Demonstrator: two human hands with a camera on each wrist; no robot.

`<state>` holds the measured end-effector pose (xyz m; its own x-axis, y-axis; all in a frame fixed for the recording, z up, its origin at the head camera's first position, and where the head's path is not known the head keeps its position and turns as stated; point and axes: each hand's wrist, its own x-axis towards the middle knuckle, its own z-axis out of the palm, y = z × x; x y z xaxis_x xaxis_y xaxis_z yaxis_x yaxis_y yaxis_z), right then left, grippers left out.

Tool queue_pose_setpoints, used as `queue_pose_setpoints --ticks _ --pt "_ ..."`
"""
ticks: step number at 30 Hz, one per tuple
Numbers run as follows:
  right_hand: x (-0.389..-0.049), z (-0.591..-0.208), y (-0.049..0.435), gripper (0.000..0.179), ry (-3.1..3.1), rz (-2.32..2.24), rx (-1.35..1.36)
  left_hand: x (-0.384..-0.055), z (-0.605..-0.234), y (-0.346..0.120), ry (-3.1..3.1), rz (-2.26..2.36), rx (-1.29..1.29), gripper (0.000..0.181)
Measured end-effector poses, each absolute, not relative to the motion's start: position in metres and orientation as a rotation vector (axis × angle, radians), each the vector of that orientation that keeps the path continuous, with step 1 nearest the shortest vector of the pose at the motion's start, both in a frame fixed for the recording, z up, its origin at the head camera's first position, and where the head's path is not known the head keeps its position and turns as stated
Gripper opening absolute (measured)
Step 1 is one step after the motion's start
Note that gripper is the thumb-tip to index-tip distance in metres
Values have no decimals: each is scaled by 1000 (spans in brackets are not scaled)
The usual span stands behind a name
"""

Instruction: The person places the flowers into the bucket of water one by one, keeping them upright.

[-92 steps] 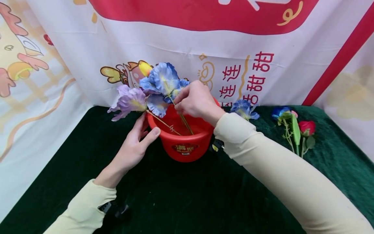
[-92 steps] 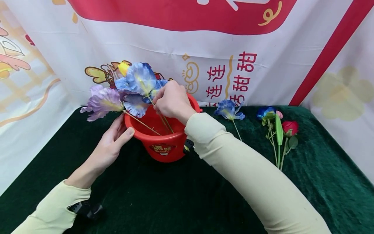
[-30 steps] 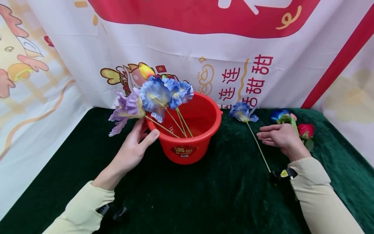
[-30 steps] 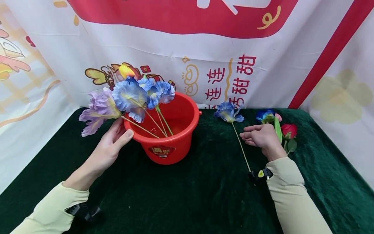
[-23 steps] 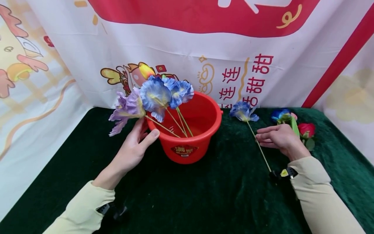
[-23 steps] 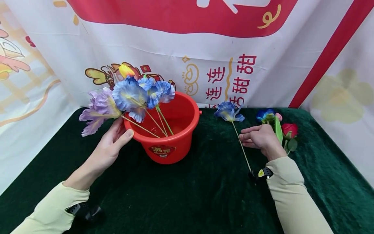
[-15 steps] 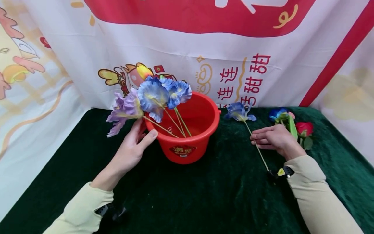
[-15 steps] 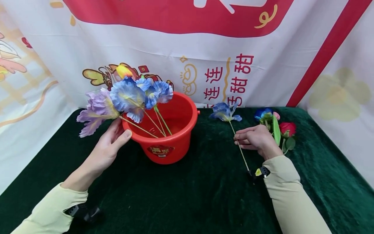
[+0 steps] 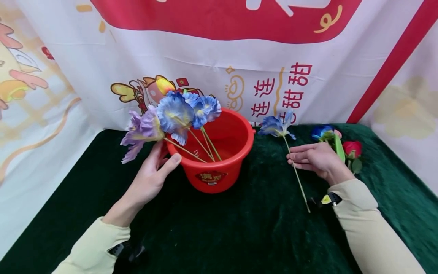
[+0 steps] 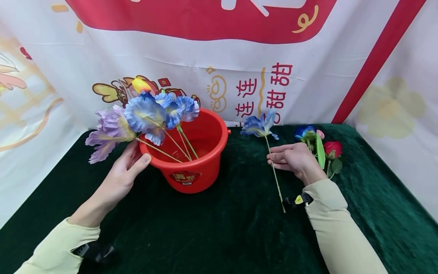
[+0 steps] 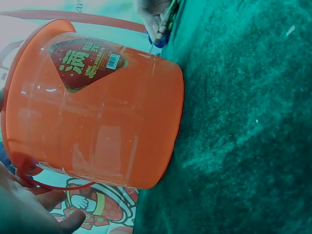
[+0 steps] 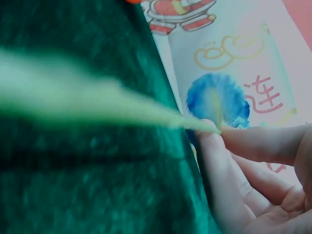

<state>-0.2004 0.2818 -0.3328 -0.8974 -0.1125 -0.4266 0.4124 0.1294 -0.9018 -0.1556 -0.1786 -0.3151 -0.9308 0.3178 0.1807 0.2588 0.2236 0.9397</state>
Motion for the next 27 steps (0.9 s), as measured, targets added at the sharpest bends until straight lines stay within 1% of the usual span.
queue_pose_setpoints --ticks 4,6,10,19,27 --pt "-199 -327 277 60 1999 -1911 252 -156 -315 -178 2400 1854 564 67" --pt "-197 -324 275 49 1983 -1969 242 -156 -315 -177 2392 1860 562 68" --pt "-195 -317 269 18 1933 -2100 229 -156 -315 -177 2388 1866 564 68" --pt "-188 -298 253 25 1941 -2217 246 -155 -316 -180 2396 1857 578 67" --pt "-180 -283 242 21 1995 -2254 195 -156 -316 -180 2411 1848 579 69"
